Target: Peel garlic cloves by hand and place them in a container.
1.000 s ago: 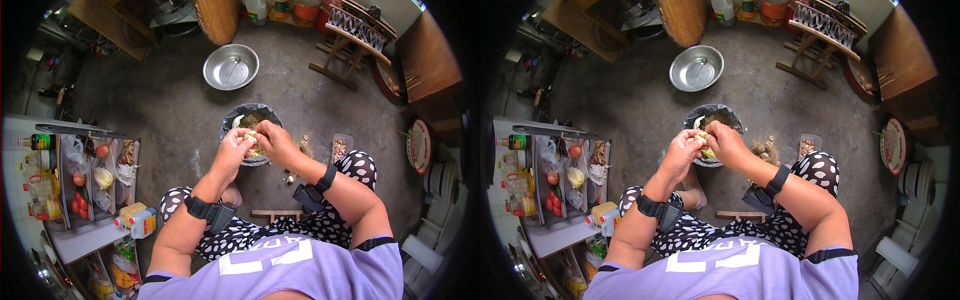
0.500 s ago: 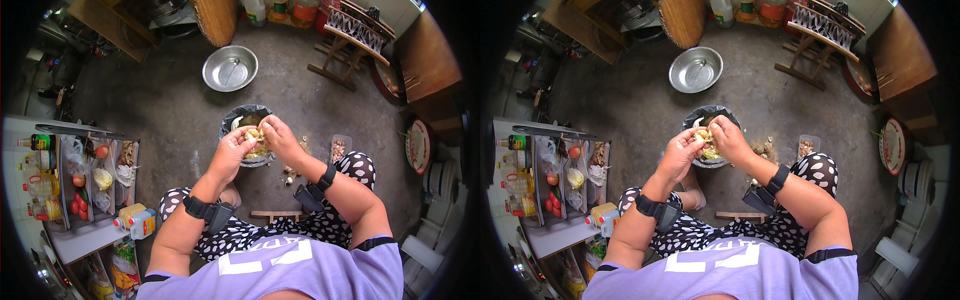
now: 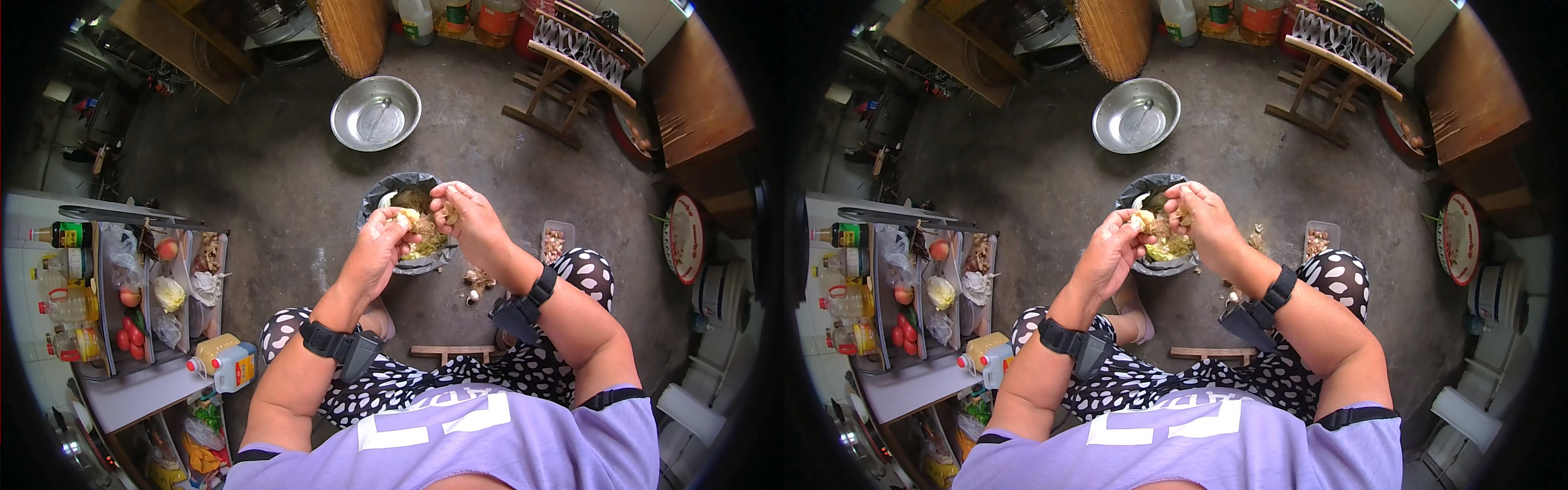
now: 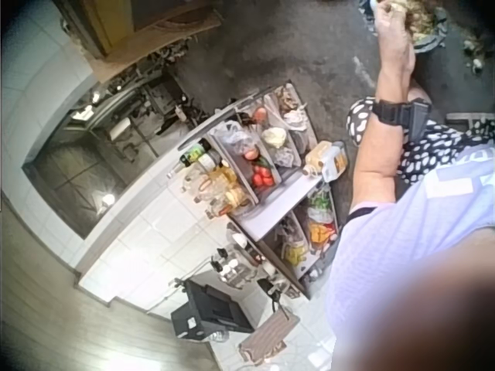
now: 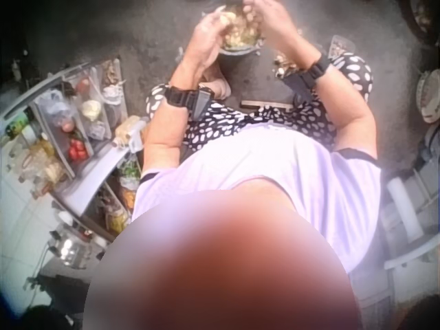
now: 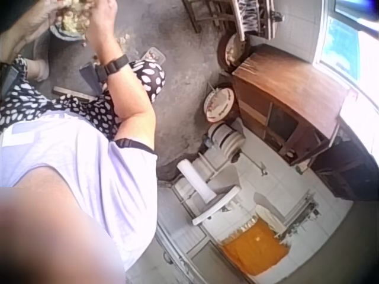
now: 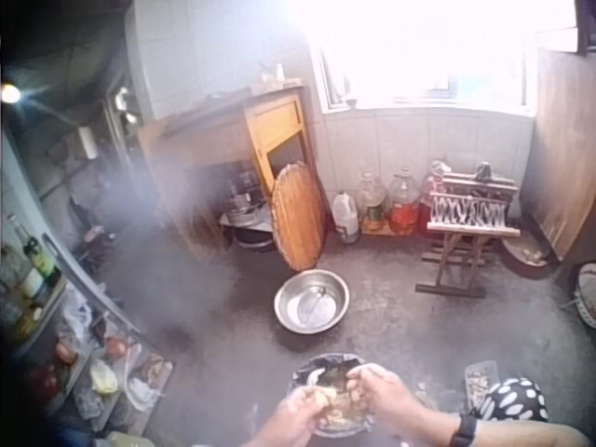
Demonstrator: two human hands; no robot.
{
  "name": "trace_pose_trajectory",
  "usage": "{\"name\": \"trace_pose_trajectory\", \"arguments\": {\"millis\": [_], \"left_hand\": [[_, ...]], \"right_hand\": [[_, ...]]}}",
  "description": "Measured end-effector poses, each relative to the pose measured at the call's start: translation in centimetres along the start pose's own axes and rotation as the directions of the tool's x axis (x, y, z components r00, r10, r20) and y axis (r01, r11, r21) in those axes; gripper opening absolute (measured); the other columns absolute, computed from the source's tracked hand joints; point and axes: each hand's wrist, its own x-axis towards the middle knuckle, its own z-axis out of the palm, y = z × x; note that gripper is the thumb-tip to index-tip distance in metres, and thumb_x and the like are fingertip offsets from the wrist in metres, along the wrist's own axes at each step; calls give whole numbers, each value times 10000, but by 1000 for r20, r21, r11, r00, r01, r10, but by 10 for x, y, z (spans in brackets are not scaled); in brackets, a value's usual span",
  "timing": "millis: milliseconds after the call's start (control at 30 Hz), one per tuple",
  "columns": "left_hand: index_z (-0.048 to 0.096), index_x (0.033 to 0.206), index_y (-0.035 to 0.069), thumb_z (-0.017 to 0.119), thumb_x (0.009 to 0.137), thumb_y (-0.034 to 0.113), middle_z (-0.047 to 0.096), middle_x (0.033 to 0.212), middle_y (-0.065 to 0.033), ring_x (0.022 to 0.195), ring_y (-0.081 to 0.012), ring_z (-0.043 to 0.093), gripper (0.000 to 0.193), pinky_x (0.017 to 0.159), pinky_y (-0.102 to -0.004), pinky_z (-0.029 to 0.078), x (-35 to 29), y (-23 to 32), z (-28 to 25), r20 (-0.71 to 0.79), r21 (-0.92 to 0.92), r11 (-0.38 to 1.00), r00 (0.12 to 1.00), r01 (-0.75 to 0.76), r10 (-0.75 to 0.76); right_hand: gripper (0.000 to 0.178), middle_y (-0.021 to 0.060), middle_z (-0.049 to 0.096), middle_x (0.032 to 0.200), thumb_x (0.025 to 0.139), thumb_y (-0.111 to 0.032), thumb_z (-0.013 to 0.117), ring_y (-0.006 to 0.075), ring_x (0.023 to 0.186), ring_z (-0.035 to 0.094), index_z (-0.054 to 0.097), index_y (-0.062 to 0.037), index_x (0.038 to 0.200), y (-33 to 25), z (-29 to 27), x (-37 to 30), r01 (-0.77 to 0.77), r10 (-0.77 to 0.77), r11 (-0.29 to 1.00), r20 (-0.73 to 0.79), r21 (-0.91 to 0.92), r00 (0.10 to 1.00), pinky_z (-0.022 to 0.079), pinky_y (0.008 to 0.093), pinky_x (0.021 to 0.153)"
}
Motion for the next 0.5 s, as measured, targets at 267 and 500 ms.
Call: {"name": "trace_pose_trajectory", "arguments": {"millis": [267,500], "left_hand": [[507,1120,16,467,936,140,587,972,-34,808,-95,558,225,660,-211,425,0,1,-2,-10,23,1000,1000,3,-3],[537,1152,1,467,935,140,595,945,-21,742,-53,516,266,590,-175,397,-1,2,3,-66,102,995,998,-4,11]], "right_hand": [[269,101,573,1033,791,31,393,151,917,574,511,0,1030,-2,9,1,-31,32,999,-39,20,999,442,236,717],[273,125,571,1041,775,72,381,167,905,586,498,18,1016,-1,11,1,17,-19,998,-43,-64,999,453,241,695]]}}
